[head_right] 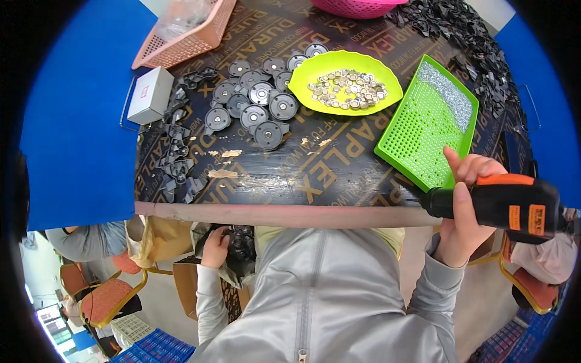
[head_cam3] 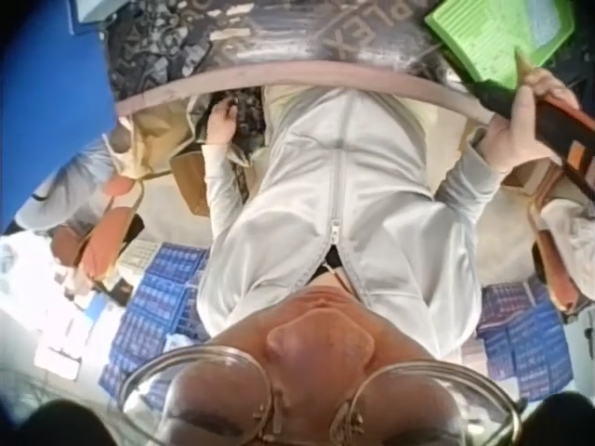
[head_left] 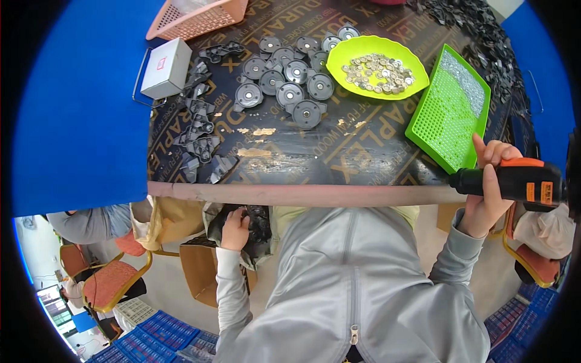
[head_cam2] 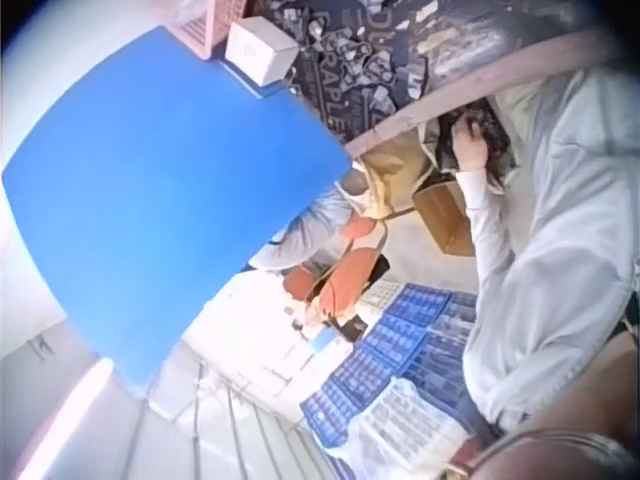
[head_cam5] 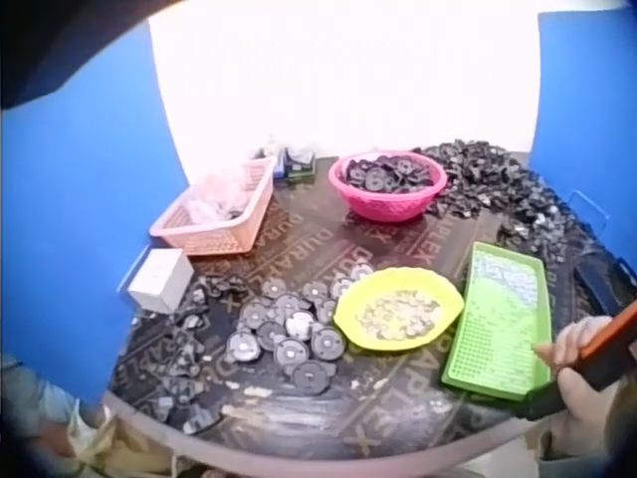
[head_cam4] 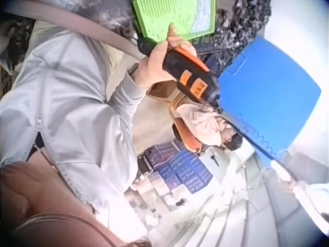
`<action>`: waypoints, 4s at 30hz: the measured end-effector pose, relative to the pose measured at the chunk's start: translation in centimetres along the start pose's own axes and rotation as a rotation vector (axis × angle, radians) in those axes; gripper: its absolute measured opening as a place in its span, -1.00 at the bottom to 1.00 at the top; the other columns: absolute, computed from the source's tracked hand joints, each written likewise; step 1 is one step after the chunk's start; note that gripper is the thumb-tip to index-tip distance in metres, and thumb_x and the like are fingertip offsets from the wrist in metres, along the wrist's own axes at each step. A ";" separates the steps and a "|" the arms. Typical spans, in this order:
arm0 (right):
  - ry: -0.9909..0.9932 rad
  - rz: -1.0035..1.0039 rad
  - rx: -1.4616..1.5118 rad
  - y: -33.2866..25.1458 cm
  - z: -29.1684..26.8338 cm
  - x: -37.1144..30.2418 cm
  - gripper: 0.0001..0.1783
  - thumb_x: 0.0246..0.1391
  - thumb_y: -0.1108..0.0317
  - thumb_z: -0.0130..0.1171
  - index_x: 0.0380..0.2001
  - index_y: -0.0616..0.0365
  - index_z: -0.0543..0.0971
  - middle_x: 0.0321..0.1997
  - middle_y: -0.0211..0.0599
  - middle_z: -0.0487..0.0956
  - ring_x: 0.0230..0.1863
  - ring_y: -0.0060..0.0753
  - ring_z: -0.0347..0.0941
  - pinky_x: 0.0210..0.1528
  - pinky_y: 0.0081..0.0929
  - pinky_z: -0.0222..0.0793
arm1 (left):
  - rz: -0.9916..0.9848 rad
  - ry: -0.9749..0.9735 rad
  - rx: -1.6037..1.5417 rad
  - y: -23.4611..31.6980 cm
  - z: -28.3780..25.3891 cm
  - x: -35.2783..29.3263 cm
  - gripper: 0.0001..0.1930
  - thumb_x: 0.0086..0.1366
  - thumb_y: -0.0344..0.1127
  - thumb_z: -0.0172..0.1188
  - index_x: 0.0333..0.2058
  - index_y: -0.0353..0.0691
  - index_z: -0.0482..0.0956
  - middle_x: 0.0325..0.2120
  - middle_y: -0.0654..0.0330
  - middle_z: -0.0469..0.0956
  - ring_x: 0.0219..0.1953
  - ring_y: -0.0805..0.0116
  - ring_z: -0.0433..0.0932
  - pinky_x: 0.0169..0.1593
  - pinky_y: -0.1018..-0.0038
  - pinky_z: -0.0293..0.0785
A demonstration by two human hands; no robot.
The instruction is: Assembling small plastic components with metal inserts using an electric screwdriver.
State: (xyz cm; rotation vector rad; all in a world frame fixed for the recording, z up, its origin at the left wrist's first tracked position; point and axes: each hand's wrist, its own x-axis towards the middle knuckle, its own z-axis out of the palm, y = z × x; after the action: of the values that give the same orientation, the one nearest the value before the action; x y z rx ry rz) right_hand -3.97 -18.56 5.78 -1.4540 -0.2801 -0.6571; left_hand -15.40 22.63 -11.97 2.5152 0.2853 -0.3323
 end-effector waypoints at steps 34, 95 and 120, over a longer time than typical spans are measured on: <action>0.015 0.194 0.221 -0.3 0.2 -0.9 -0.22 -0.29 -0.24 0.18 -0.23 0.14 0.15 -0.70 -0.35 0.30 -0.72 -0.53 0.18 -0.64 -0.59 0.12 | 0.486 0.076 -0.461 24.4 -4.7 8.2 -0.71 -0.02 -0.57 0.12 -0.27 -0.31 0.31 -0.34 0.22 0.36 -0.29 0.44 0.42 -0.26 0.53 0.39; -0.249 -0.012 0.320 0.3 7.2 2.3 -0.52 -0.02 -0.05 -0.09 -0.19 0.07 0.17 -0.69 -0.33 0.32 -0.73 -0.45 0.22 -0.64 -0.46 0.19 | 0.064 -0.795 -1.332 28.4 0.5 7.4 -0.79 0.20 -0.45 -0.07 -0.17 -0.25 0.26 -0.42 0.24 0.44 -0.41 0.53 0.45 -0.37 0.67 0.41; -0.209 0.037 0.412 1.8 7.9 1.7 -0.65 0.00 0.20 0.08 -0.26 0.12 0.20 -0.66 -0.33 0.36 -0.68 -0.47 0.28 -0.59 -0.47 0.28 | 0.179 -0.629 -1.276 28.4 2.0 7.7 -0.83 0.13 -0.55 -0.10 -0.26 -0.37 0.24 -0.57 0.13 0.40 -0.65 0.47 0.44 -0.57 0.59 0.40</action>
State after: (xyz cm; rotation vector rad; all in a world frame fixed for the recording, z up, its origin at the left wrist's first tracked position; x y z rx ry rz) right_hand 0.07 -11.35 6.21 -1.1265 -0.5185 -0.3874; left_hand -0.64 -0.46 -1.07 1.0982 -0.0161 -0.5964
